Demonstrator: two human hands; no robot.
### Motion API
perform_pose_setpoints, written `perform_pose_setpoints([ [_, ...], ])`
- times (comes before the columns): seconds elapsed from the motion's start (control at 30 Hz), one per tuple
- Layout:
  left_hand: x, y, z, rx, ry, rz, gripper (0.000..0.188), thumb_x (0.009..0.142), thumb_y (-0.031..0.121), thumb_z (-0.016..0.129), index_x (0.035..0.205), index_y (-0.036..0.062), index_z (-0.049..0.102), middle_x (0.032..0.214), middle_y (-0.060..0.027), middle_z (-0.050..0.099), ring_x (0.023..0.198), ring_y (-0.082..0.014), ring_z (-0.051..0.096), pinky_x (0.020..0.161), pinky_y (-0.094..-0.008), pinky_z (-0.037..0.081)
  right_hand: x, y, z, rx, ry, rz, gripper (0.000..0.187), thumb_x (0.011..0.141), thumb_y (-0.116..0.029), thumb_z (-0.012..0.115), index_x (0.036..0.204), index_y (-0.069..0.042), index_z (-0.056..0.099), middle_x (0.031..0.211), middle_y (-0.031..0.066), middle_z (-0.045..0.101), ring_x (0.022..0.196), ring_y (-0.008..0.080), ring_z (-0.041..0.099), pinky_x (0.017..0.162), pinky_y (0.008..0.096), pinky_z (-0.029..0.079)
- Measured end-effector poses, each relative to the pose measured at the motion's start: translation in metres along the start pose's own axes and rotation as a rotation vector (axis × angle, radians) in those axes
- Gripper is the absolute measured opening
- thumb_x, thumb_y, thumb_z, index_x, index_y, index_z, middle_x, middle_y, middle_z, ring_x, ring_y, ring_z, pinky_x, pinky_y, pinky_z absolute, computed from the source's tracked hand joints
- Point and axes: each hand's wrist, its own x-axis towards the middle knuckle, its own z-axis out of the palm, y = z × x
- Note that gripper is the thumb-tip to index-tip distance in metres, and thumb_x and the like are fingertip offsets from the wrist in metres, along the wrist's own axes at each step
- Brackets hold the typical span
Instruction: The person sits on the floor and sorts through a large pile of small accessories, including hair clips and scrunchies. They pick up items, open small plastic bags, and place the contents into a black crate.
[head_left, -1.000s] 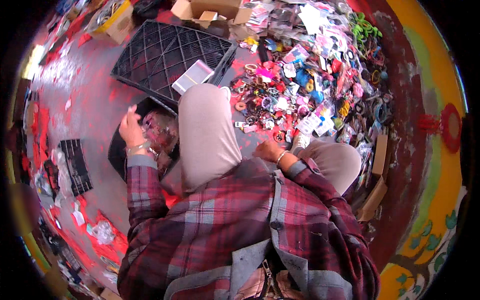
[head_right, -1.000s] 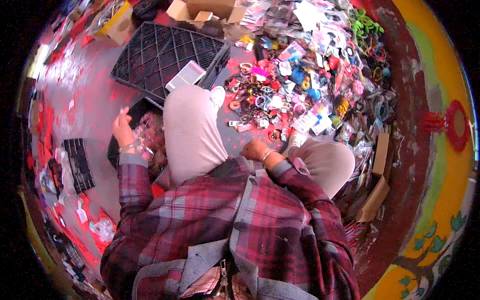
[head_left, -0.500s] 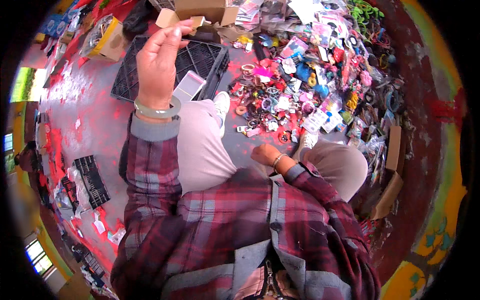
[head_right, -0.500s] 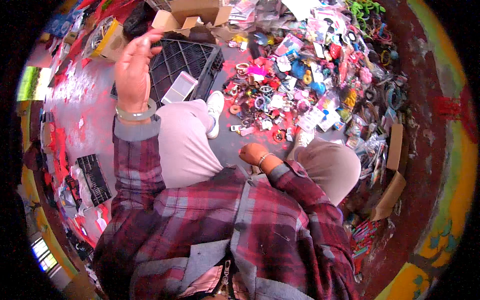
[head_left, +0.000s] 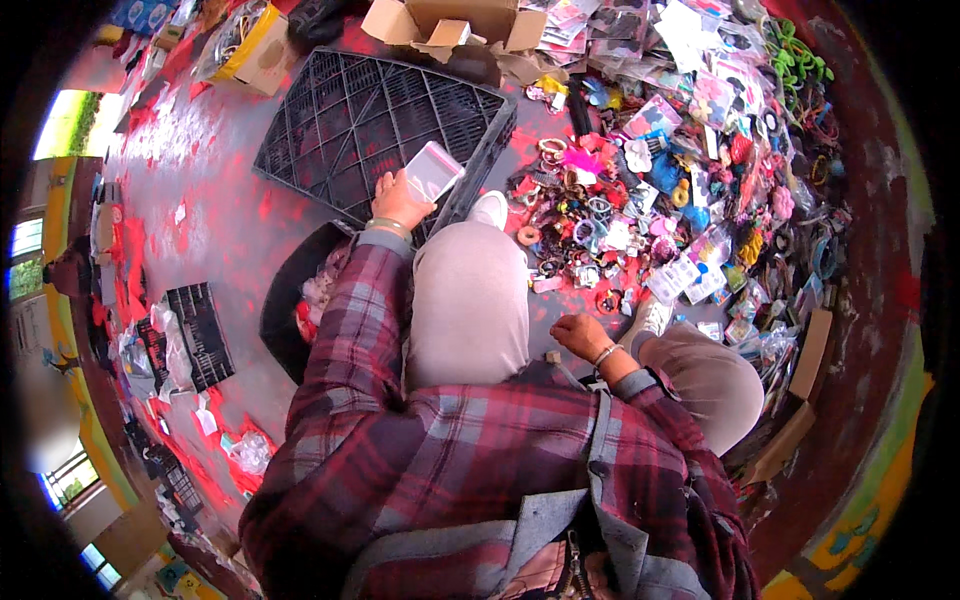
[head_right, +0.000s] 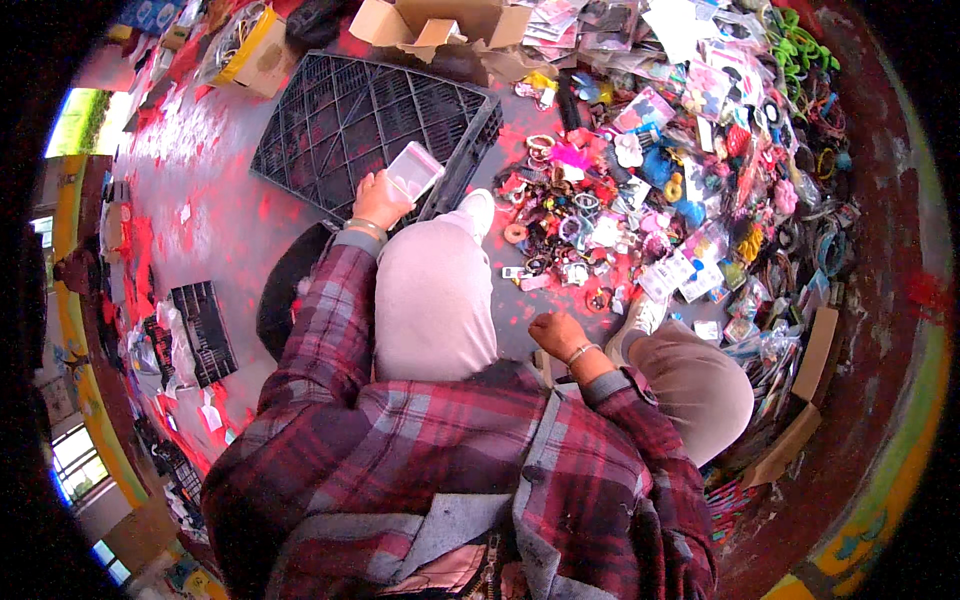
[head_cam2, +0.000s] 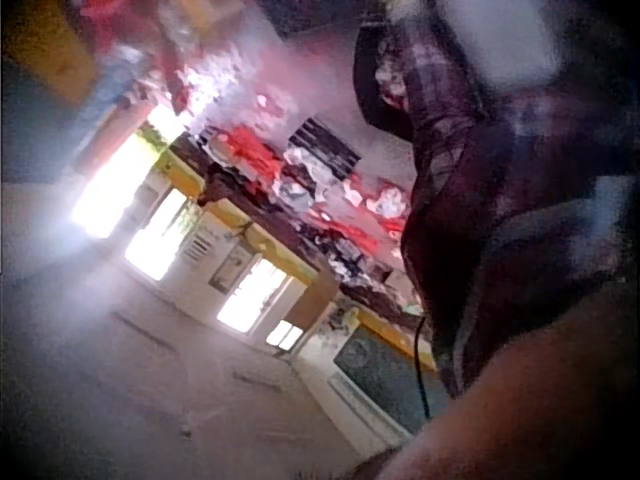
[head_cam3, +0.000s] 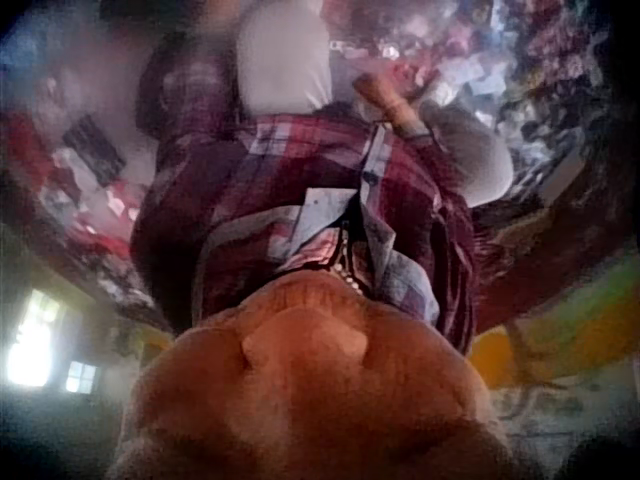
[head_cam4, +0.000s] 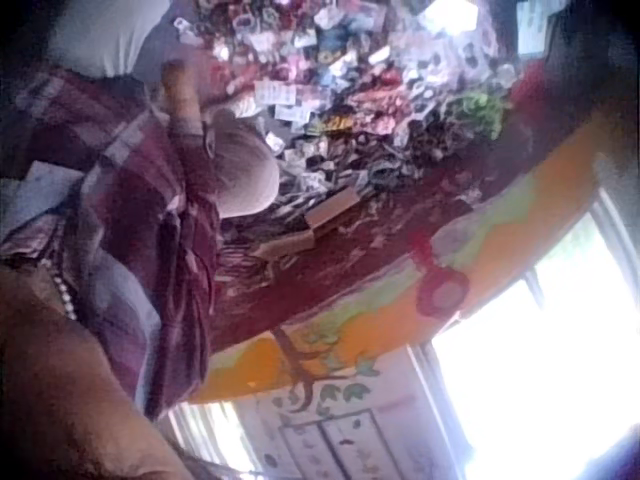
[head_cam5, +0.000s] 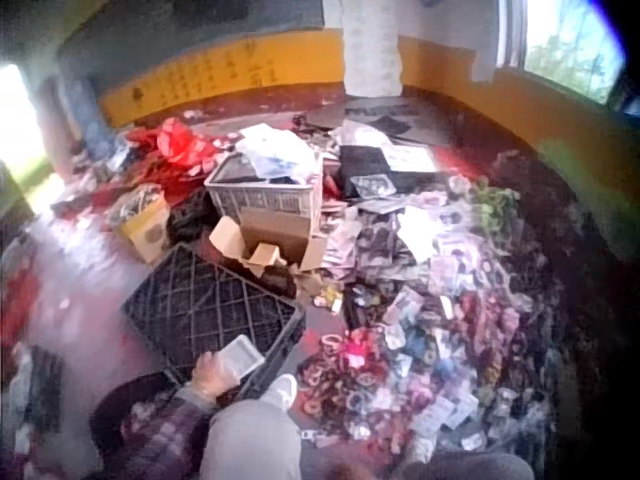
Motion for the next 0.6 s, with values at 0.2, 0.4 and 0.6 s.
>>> perform_pose_setpoints([
  [0.2, 0.013, 0.008, -0.001, 0.082, -0.091, 0.004, 0.091, 0.058, 0.022, 0.071, 0.134, 0.0101, 0.024, 0.137, -0.0209, 0.027, 0.13, -0.0332, 0.022, 0.103, -0.044, 0.025, 0.012, -0.023, -0.023, 0.133, -0.028, 0.206, 0.024, 0.081, -0.029, 0.053, 0.084, -0.008, 0.063, 0.077, 0.0109, 0.062, 0.072, 0.0281, 0.06, 0.064, 0.0364, 0.047],
  [0.4, 0.028, -0.001, 0.004, 0.029, -0.072, 0.079, 0.092, 0.057, 0.022, 0.068, 0.136, 0.0086, 0.022, 0.128, -0.0187, 0.037, 0.124, -0.0336, 0.031, 0.101, -0.0421, 0.028, 0.078, -0.037, -0.076, 0.167, -0.008, 0.232, 0.024, 0.079, -0.028, 0.053, 0.081, -0.006, 0.062, 0.075, 0.0181, 0.06, 0.074, 0.0363, 0.058, 0.065, 0.041, 0.047],
  [0.6, 0.028, -0.018, 0.013, -0.081, 0.033, 0.157, 0.087, 0.057, 0.02, 0.065, 0.134, 0.0081, 0.026, 0.119, -0.02, 0.042, 0.113, -0.0371, 0.04, 0.097, -0.0427, 0.033, 0.195, -0.051, -0.111, 0.145, 0.197, 0.073, 0.027, 0.075, -0.032, 0.057, 0.086, -0.008, 0.065, 0.077, 0.0176, 0.062, 0.075, 0.0335, 0.059, 0.069, 0.0396, 0.047],
])
